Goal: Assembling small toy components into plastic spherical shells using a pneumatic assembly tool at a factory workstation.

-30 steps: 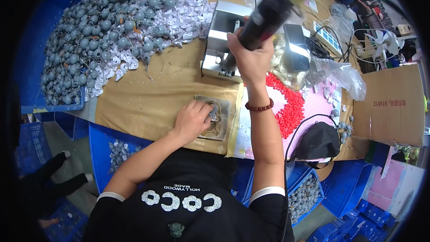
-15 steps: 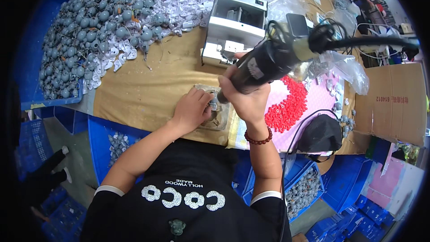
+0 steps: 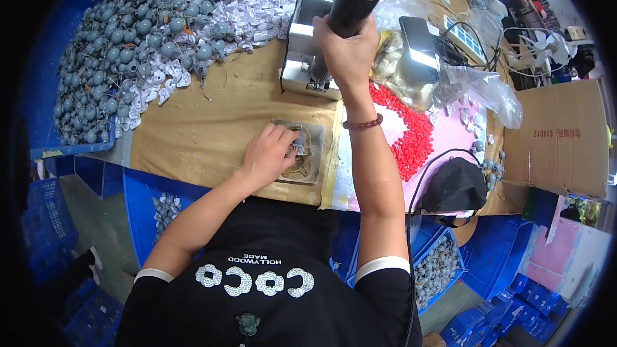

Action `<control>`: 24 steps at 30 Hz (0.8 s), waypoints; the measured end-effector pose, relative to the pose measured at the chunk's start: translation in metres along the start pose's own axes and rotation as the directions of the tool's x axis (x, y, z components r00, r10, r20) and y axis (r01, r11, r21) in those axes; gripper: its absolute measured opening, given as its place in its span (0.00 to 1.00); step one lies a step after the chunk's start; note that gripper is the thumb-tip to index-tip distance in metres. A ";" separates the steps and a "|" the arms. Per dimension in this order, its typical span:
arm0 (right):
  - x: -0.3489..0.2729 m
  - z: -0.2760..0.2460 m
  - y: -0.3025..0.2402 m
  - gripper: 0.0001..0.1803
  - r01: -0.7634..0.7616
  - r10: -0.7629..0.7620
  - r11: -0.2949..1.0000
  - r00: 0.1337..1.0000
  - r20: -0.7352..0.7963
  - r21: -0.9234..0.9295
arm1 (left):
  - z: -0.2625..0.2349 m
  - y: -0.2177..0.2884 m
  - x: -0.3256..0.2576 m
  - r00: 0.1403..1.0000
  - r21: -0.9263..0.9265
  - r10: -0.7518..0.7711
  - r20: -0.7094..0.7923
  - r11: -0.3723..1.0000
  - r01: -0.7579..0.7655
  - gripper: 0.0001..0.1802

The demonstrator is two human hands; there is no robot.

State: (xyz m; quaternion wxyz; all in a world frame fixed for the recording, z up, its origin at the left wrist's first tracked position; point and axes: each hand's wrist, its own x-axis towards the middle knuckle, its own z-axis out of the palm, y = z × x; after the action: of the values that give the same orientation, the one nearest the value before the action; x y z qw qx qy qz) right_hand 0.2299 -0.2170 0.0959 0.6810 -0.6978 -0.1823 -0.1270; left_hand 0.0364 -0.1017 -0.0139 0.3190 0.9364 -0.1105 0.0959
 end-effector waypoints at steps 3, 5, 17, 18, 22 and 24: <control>-0.016 -0.001 -0.008 0.27 -0.118 0.117 0.993 0.992 0.041 0.029 | 0.000 -0.001 -0.001 1.000 -0.001 0.007 -0.022 1.000 -0.007 0.19; -0.041 -0.004 -0.027 0.29 -0.230 0.223 0.967 0.972 0.076 0.105 | 0.001 -0.001 0.000 0.999 0.002 0.012 -0.031 1.000 -0.012 0.19; -0.124 -0.012 -0.040 0.30 -0.273 0.249 0.936 0.960 0.129 0.224 | 0.000 0.001 0.001 0.998 0.024 0.034 -0.052 0.999 -0.033 0.17; -0.126 -0.012 -0.039 0.30 -0.271 0.247 0.935 0.961 0.126 0.228 | 0.001 0.001 0.000 0.998 0.030 0.038 -0.058 0.999 -0.037 0.17; -0.133 -0.016 -0.035 0.29 -0.251 0.221 0.953 0.959 0.176 0.171 | 0.002 -0.001 -0.002 0.999 0.033 0.022 -0.029 0.999 -0.021 0.19; -0.140 -0.021 -0.028 0.29 -0.162 0.122 0.977 0.958 0.260 0.139 | -0.002 -0.001 0.001 1.000 0.007 0.026 0.002 1.000 -0.026 0.19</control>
State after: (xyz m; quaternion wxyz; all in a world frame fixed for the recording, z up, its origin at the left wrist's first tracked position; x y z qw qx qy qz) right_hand 0.0935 -0.2488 0.0623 0.7133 -0.6630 -0.2257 0.0264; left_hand 0.0369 -0.0998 -0.0127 0.3144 0.9361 -0.1226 0.0994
